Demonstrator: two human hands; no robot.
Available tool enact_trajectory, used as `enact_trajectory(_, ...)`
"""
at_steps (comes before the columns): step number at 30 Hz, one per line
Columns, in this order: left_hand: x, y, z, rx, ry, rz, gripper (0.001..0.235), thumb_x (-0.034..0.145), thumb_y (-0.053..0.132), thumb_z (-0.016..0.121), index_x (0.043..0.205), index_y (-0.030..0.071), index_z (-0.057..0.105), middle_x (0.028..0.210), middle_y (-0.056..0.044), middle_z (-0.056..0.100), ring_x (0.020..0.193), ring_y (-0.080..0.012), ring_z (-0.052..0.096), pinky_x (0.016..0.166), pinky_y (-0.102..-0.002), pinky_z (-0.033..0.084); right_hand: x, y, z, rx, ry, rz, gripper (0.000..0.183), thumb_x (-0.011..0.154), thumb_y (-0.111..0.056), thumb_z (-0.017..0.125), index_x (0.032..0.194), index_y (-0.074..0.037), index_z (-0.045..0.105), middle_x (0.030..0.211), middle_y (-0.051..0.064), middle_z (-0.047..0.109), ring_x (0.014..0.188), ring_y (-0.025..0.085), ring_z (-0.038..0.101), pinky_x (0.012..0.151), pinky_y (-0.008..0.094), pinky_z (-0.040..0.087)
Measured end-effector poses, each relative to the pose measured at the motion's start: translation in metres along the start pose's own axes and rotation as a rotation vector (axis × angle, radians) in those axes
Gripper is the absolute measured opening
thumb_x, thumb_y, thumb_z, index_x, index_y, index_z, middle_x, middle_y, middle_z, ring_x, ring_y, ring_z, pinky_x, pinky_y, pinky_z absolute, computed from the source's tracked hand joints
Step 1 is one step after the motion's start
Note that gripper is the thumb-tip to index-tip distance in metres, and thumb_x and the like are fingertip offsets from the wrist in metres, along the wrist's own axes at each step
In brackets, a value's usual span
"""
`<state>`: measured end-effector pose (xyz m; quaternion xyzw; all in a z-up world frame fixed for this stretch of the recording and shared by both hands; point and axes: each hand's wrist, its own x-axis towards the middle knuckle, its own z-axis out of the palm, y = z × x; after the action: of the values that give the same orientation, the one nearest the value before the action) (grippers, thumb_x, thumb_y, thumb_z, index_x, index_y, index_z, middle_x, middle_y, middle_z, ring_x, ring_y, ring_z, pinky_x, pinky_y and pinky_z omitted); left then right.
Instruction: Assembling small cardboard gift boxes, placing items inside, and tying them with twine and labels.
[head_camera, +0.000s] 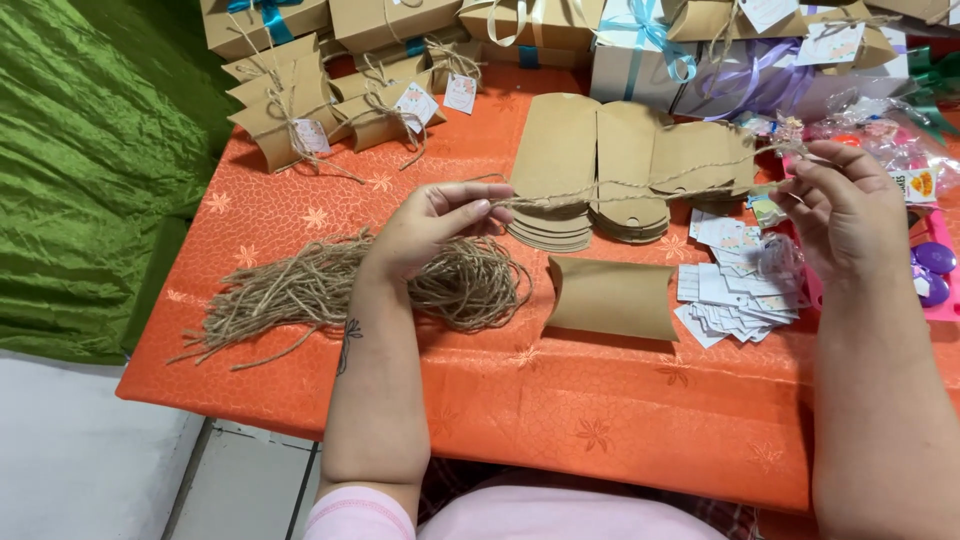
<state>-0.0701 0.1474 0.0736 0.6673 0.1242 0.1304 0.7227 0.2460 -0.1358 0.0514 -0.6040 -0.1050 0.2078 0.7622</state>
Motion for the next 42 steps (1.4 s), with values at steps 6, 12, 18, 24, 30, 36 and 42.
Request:
enact_trajectory(6, 0.023, -0.028, 0.046, -0.313, 0.046, -0.033, 0.045, 0.098, 0.014, 0.062, 0.142, 0.005, 0.058, 0.119, -0.016, 0.074, 0.088, -0.0161, 0.073, 0.076, -0.024, 0.06, -0.003, 0.018, -0.004, -0.573, -0.11, -0.452, 0.015, 0.105, 0.003, 0.065, 0.117, -0.006, 0.06, 0.121, 0.011, 0.066, 0.113, 0.02, 0.065, 0.101, 0.033, 0.058)
enact_trajectory(12, 0.035, -0.074, 0.09, -0.213, -0.116, 0.054, 0.052, 0.102, 0.008, 0.059, 0.152, 0.01, 0.044, 0.103, -0.015, 0.076, 0.074, -0.0138, 0.074, 0.061, -0.02, 0.061, -0.062, 0.026, 0.056, -0.687, -0.488, -0.7, 0.026, 0.095, -0.015, 0.075, 0.12, -0.008, 0.074, 0.121, 0.014, 0.069, 0.123, 0.033, 0.06, 0.108, 0.042, 0.042)
enact_trajectory(18, 0.021, -0.059, 0.102, 0.4, -0.002, 0.244, 0.054, 0.1, 0.022, 0.063, 0.151, 0.026, 0.046, 0.094, 0.003, 0.078, 0.087, -0.0118, 0.074, 0.079, -0.025, 0.059, -0.09, 0.04, 0.078, -0.642, -0.586, -0.364, 0.02, 0.089, -0.011, 0.077, 0.108, -0.007, 0.078, 0.088, 0.01, 0.078, 0.09, 0.022, 0.072, 0.093, 0.043, 0.054)
enact_trajectory(24, 0.019, -0.044, 0.111, 0.697, 0.293, 0.586, 0.01, 0.095, 0.032, 0.072, 0.095, 0.022, 0.074, 0.076, 0.008, 0.067, 0.068, -0.0124, 0.062, 0.067, -0.027, 0.053, -0.066, 0.05, 0.062, -0.421, -0.347, -0.322, 0.013, 0.101, -0.004, 0.067, 0.112, 0.0, 0.072, 0.08, 0.011, 0.072, 0.069, 0.013, 0.066, 0.069, 0.027, 0.055)
enact_trajectory(30, 0.03, -0.08, 0.121, -0.352, -0.029, -0.142, 0.072, 0.105, 0.045, 0.055, 0.159, 0.004, 0.028, 0.139, -0.025, 0.06, 0.09, -0.0238, 0.074, 0.073, -0.027, 0.062, -0.067, 0.055, 0.059, -0.216, -0.42, -0.345, 0.012, 0.099, 0.001, 0.065, 0.11, 0.006, 0.067, 0.079, 0.013, 0.069, 0.067, 0.013, 0.062, 0.065, 0.027, 0.053)
enact_trajectory(36, 0.054, -0.11, 0.09, -0.607, 0.181, 0.0, 0.048, 0.109, 0.034, 0.05, 0.15, 0.009, 0.046, 0.132, -0.016, 0.068, 0.105, -0.0215, 0.074, 0.092, -0.035, 0.061, -0.076, 0.033, 0.066, -0.518, -0.543, -0.4, 0.01, 0.093, -0.004, 0.07, 0.101, 0.0, 0.075, 0.068, 0.011, 0.067, 0.063, 0.015, 0.056, 0.063, 0.03, 0.049)
enact_trajectory(42, 0.05, -0.104, 0.091, -0.445, 0.285, 0.088, 0.039, 0.109, 0.025, 0.048, 0.143, 0.006, 0.056, 0.116, -0.016, 0.075, 0.104, -0.0246, 0.075, 0.093, -0.038, 0.061, -0.076, 0.038, 0.065, -0.865, -0.591, -0.424, 0.012, 0.088, -0.007, 0.07, 0.098, -0.004, 0.075, 0.081, 0.014, 0.072, 0.069, 0.024, 0.06, 0.066, 0.037, 0.049)
